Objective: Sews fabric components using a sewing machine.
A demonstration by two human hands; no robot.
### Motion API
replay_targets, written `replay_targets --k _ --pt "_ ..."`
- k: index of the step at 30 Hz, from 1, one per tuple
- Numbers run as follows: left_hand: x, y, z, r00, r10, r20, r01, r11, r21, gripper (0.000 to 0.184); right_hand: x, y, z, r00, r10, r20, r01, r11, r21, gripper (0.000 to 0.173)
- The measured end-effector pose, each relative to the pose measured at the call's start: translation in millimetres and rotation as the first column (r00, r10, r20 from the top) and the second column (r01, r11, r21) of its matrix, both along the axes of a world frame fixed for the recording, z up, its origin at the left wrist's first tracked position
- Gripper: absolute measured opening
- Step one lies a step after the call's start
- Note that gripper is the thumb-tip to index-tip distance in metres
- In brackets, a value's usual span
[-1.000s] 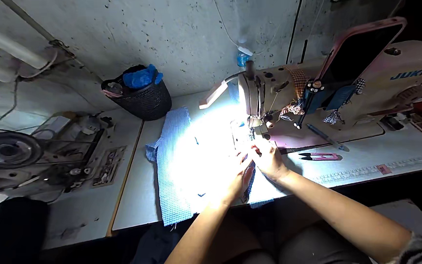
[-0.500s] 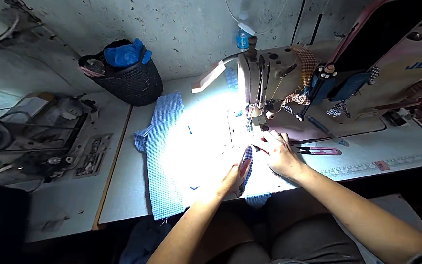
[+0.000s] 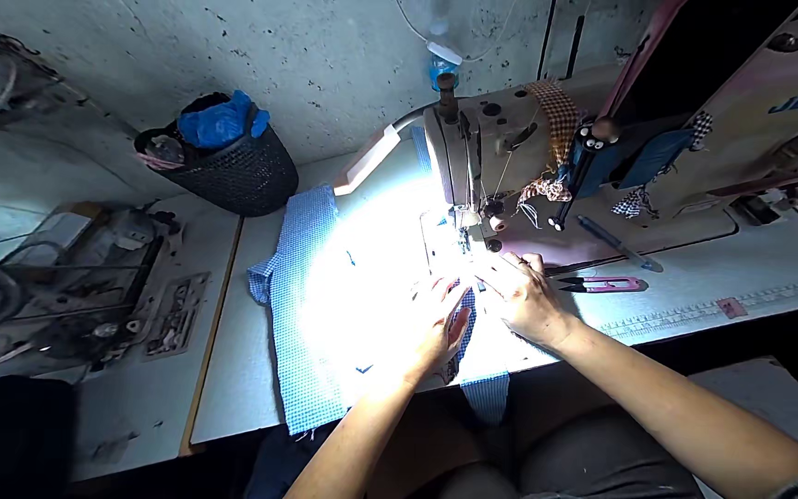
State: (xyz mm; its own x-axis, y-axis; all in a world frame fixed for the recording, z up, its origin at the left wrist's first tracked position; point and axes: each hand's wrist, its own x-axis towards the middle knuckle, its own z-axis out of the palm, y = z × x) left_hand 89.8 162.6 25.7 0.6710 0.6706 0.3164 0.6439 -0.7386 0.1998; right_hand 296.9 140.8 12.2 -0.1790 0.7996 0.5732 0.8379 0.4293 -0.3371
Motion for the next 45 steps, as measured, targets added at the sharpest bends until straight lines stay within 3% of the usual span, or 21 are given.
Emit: replay_targets --k 5,9,14,24,28,38,41,43,45 --pt "1 0 0 1.0 -0.02 0.017 0.02 1.0 -0.001 0.042 1 -1 -1 0.999 0.051 0.019 -0.051 0.999 -0.011 0.034" --pt "3 7 -1 0.999 -0.018 0.03 0.017 1.0 0.017 0.04 0 3 2 0.997 -0.004 0.082 0.005 1.0 -0.015 0.032" --pt "12 24 1 1.0 -0.006 -0.004 0.006 0.999 0.046 0.042 3 15 12 0.988 -0.001 0.152 0.024 0.988 -0.151 0.034" --pt "14 22 -2 0.998 -0.019 0.054 0.02 1.0 -0.013 0.044 14 17 20 0.98 0.14 0.145 -0.108 0.972 -0.209 0.035" --pt "14 25 -2 1.0 0.018 0.012 -0.018 1.0 -0.024 0.049 10 17 25 0.978 0.079 0.191 -0.028 0.966 -0.258 0.038" --pt "16 32 -9 0.991 0.045 0.128 -0.039 0.998 -0.05 0.048 3 17 27 0.981 -0.015 0.193 0.08 0.941 -0.33 0.039" --pt "15 30 -4 0.996 0.069 0.063 -0.065 0.995 -0.07 0.048 6 13 28 0.981 -0.017 0.194 0.082 0.939 -0.334 0.043" --pt "15 29 -2 0.997 0.068 0.038 -0.064 0.994 -0.088 0.048 16 1 30 0.986 -0.062 0.156 0.104 0.954 -0.28 0.044" --pt "14 30 -3 0.997 0.066 0.04 -0.064 0.996 -0.067 0.048 38 -13 25 0.98 -0.18 0.082 0.189 0.975 -0.12 0.04"
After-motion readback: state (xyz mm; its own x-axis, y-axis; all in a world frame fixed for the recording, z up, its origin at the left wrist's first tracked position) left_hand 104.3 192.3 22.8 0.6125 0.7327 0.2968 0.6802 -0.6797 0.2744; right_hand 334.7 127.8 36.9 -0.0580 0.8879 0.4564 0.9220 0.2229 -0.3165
